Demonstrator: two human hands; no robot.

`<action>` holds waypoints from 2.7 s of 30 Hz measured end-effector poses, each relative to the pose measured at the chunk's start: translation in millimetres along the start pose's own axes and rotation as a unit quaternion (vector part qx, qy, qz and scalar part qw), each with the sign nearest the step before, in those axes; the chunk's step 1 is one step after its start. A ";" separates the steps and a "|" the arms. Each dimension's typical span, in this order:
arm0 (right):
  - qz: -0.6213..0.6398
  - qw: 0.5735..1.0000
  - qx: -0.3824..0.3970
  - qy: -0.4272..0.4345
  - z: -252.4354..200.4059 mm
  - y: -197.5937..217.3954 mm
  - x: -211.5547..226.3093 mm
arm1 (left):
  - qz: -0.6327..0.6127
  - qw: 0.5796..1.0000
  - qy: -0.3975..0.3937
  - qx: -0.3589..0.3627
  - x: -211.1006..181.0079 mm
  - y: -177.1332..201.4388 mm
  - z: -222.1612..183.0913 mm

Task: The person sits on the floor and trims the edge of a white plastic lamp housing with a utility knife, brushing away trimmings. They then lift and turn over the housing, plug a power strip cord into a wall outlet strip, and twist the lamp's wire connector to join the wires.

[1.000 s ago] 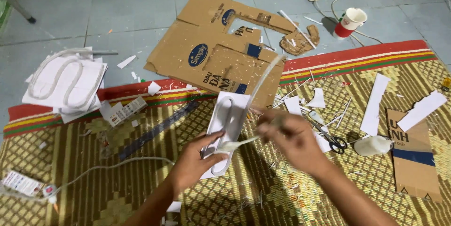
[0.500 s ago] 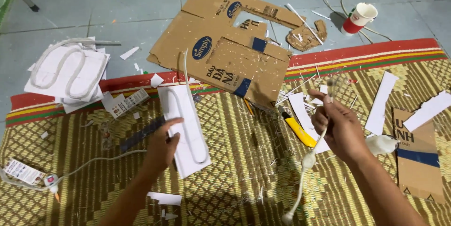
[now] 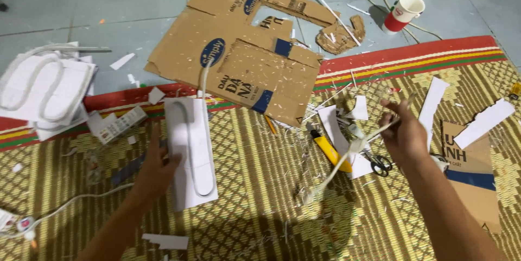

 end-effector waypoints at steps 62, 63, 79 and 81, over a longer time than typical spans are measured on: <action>-0.434 0.872 0.094 -0.204 256.6 -13.9 24.4 | -0.135 0.975 0.066 0.162 -323.3 -132.9 376.1; -0.438 0.874 0.085 -0.191 263.3 -39.0 38.4 | -0.143 0.974 0.053 0.166 -325.4 -144.1 390.9; -0.309 0.949 0.054 0.025 306.5 -136.9 -31.3 | 0.071 0.980 0.183 -0.022 -241.3 -167.6 457.1; -0.073 0.933 -0.208 -0.286 297.3 -88.9 -35.9 | 0.047 0.967 0.249 -0.023 -223.9 -174.7 449.2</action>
Point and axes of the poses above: each hand's wrist, its own z-axis towards the middle knuckle, its own y-axis out of the back of the hand, x = y × z, the point moved 9 cm from there along z, towards the middle knuckle, and after that the axes turned 7 degrees about z, right-handed, at the moved point
